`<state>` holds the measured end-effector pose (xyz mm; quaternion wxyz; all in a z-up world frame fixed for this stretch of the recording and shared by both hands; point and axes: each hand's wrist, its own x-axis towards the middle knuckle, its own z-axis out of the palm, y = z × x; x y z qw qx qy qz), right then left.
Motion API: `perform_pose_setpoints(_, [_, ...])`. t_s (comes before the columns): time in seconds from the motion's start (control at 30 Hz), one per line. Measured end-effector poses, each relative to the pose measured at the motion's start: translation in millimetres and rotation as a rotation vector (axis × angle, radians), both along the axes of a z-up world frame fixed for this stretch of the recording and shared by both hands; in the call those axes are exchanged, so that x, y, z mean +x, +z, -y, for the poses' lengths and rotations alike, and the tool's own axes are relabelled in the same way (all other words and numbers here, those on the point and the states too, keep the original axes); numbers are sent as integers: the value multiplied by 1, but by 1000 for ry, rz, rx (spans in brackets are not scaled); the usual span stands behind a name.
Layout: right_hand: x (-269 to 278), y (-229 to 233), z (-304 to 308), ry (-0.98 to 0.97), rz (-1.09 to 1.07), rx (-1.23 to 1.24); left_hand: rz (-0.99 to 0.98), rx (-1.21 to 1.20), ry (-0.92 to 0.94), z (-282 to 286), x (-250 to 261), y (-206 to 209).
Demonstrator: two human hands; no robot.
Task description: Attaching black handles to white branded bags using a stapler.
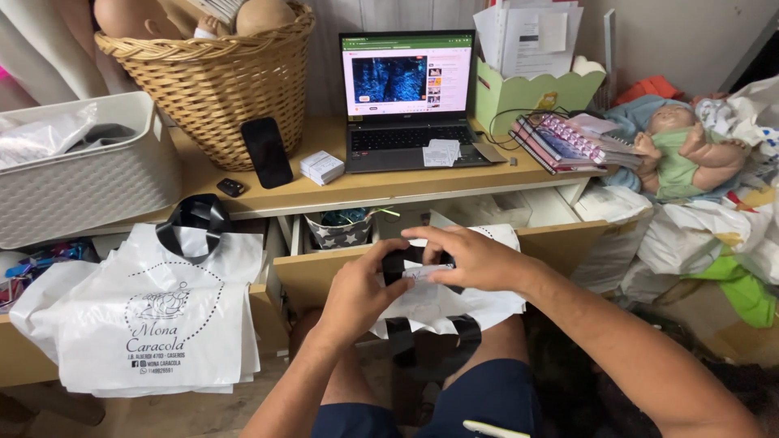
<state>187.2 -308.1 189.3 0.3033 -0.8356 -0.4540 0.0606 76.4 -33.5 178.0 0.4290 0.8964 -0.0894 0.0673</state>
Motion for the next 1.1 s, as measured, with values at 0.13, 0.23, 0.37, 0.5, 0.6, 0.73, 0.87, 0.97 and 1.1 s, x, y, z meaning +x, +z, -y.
perform_pose_setpoints(0.13, [-3, 3, 6, -35, -21, -16, -55, 31, 4, -2, 4, -7])
perform_pose_setpoints(0.23, [-4, 0, 6, -40, -56, -29, -105, 104, -21, 2, 0, 6])
perform_pose_setpoints(0.37, [-13, 8, 7, -57, -55, -29, -120, 174, -43, 2, 6, 13])
perform_pose_setpoints(0.5, [-14, 8, 10, -95, -78, -2, -128, 146, -22, 4, 9, 15])
perform_pose_setpoints(0.6, [-12, 6, 11, -110, -93, 13, -129, 119, -13, 6, 10, 10])
perform_pose_setpoints(0.73, [-10, 5, 15, -121, -112, 23, -125, 90, 2, 8, 11, 8])
perform_pose_setpoints(0.87, [-24, 13, 25, -124, -136, 55, -97, 55, -12, 10, 11, 7])
perform_pose_setpoints(0.97, [-23, 9, 55, -174, -117, 187, -72, 25, -10, 12, 13, 6])
perform_pose_setpoints(1.1, [-29, -32, 124, -448, -175, 524, -40, 32, -13, 13, 12, 14])
